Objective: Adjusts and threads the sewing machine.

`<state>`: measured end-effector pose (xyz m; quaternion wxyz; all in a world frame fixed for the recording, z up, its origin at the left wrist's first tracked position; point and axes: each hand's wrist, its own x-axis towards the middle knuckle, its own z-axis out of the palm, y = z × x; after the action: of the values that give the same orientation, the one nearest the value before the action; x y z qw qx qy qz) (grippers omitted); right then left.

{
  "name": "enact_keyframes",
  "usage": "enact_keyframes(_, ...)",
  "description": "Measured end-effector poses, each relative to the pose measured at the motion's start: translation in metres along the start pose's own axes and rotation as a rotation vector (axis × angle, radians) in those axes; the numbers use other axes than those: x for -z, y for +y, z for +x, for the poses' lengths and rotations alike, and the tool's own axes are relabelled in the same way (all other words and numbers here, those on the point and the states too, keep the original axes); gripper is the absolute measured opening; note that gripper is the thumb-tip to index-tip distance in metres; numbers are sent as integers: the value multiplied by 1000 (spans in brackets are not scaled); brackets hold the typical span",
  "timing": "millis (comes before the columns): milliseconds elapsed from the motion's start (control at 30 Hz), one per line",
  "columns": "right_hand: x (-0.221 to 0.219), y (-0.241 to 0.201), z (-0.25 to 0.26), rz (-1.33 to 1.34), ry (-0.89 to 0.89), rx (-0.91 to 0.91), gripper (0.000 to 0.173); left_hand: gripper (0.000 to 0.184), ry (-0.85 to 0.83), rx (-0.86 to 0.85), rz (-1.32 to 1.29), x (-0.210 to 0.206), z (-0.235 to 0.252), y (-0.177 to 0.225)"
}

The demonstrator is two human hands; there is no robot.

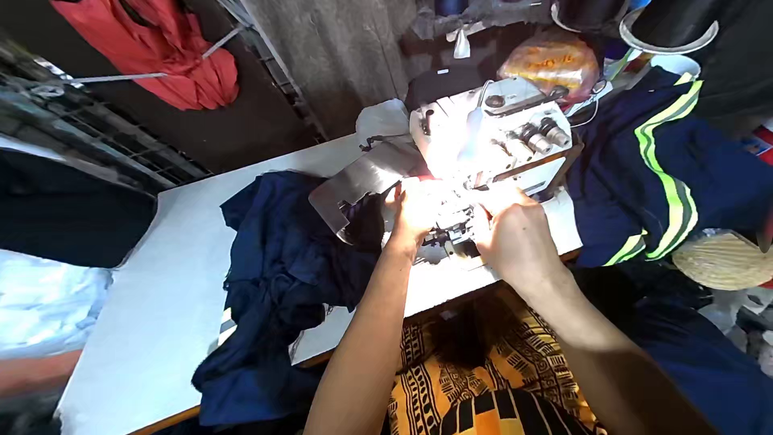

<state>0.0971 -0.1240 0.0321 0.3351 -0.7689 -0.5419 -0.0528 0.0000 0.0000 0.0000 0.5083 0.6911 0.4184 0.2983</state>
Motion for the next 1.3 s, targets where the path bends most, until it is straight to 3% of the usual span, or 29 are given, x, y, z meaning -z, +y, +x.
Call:
enact_keyframes(200,-8,-23,-8,-39,-113,-125,32,19,-33,-219,195,8,1,-6)
enact_keyframes(400,-40,-22,-28,-95,-49,-96,34,25,-21,-391,208,47,-5,-18)
enact_keyframes(467,-47,-24,-30,-109,-4,-83,24,27,-14,-376,164,69,-12,-26)
enact_keyframes(667,-56,-33,-30,-147,-57,-167,41,27,-197,-272,-140,117,-35,-79)
enact_keyframes(733,-60,-35,-31,-142,-44,-169,37,28,-245,-234,-213,125,-39,-108)
enact_keyframes(867,-66,-40,-32,-134,-42,-211,34,26,-235,-266,-602,134,-42,-146)
enact_keyframes(933,-67,-42,-32,-105,-28,-218,25,30,-271,-281,-746,141,-40,-152)
enact_keyframes(1167,-63,-60,-18,-134,-228,-412,35,33,-304,-287,-767,145,-42,-155)
enact_keyframes(1300,-60,-66,-14,-123,-322,-450,19,32,-301,-287,-767,147,-44,-156)
